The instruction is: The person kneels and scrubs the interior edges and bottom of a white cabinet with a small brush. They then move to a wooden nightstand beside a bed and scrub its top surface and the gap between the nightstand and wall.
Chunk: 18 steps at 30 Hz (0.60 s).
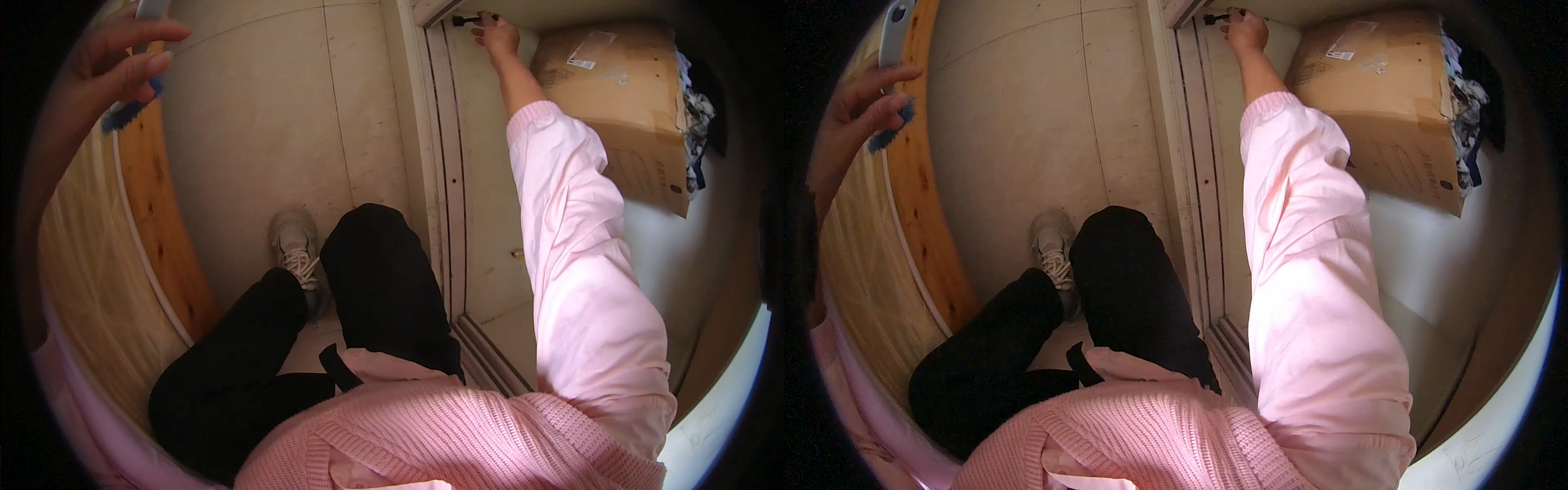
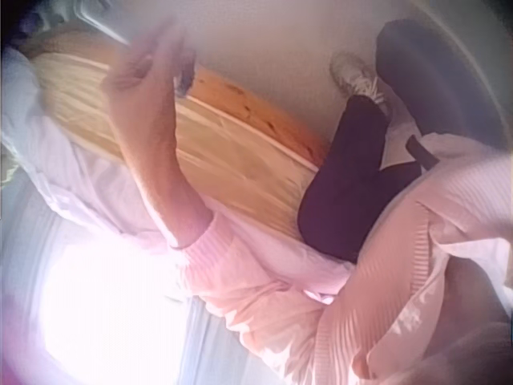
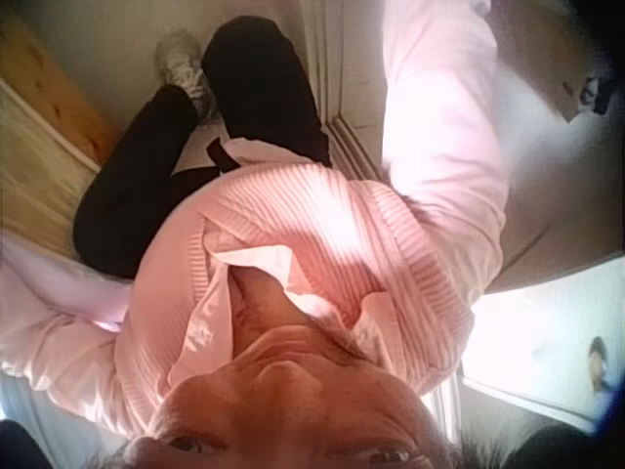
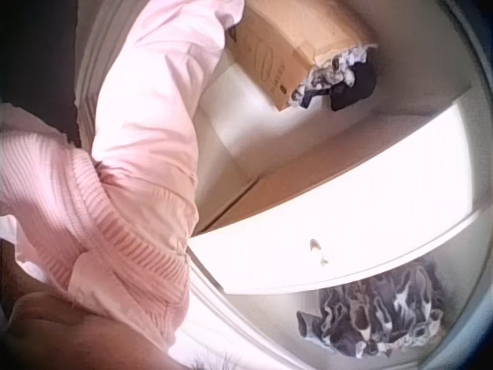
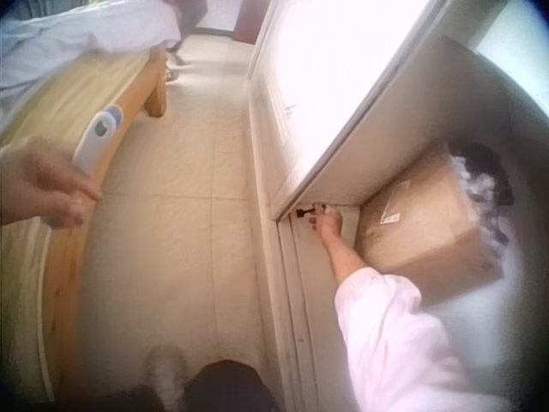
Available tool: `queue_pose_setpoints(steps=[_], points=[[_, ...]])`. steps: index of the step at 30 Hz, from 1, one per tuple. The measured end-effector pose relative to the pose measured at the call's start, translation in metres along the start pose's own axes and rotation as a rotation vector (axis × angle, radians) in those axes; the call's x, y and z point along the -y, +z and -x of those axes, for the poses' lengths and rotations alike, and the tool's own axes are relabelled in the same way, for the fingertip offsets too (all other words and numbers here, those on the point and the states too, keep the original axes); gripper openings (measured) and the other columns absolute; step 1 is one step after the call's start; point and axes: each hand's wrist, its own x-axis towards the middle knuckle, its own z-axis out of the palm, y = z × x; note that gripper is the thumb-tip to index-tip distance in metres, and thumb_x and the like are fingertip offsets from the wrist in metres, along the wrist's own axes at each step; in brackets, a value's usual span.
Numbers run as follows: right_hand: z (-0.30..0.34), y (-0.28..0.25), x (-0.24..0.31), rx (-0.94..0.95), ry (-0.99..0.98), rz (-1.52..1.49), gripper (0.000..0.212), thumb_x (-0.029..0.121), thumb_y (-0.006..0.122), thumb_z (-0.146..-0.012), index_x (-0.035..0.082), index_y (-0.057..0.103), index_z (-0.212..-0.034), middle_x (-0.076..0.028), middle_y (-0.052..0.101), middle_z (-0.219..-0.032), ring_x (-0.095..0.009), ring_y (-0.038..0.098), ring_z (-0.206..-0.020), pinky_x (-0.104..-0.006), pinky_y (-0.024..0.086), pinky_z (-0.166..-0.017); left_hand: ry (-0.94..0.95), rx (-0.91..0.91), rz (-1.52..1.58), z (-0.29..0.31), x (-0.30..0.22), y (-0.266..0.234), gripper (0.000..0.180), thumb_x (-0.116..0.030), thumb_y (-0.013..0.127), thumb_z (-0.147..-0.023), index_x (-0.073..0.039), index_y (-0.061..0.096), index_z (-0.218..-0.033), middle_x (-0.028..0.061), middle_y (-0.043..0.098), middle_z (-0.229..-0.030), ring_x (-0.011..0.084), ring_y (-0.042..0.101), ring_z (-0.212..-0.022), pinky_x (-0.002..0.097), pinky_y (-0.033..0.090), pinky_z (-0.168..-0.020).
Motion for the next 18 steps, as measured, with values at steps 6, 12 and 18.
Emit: queue_pose_setpoints(steps=[6,12,18], points=[[-0.012,0.008,-0.014,0.095,0.034,0.171,0.027,0.022,0.053,-0.089,-0.002,0.061,-0.098,-0.012,0.067,-0.09,-0.018,0.065,-0.067,-0.0274,0.052,-0.058,0.047,0.039,0.147,0.005,-0.015,-0.004,0.031,-0.026,0.06,-0.087,-0.011,0.061,-0.114,0.0044,0.056,-0.107,0.0112,0.057,-0.082,0.0255,0.048,-0.074],[0.065,-0.061,-0.074,0.306,-0.234,0.876,0.035,0.033,0.051,-0.087,0.003,0.066,-0.079,-0.008,0.066,-0.064,-0.017,0.062,-0.056,-0.0313,0.048,-0.055,0.083,0.134,0.408,0.013,-0.051,-0.013,0.031,-0.024,0.064,-0.084,-0.005,0.063,-0.108,0.0063,0.061,-0.092,0.0106,0.057,-0.074,0.0236,0.046,-0.066],[0.229,-0.13,-0.116,0.477,0.28,0.249,0.026,0.025,0.051,-0.093,0.002,0.063,-0.088,-0.004,0.062,-0.072,-0.011,0.058,-0.06,-0.0257,0.048,-0.055,0.145,-0.147,-0.019,0.002,-0.009,0.011,0.037,-0.039,0.057,-0.087,-0.021,0.058,-0.12,0.0045,0.052,-0.123,0.013,0.056,-0.092,0.0299,0.05,-0.08]])
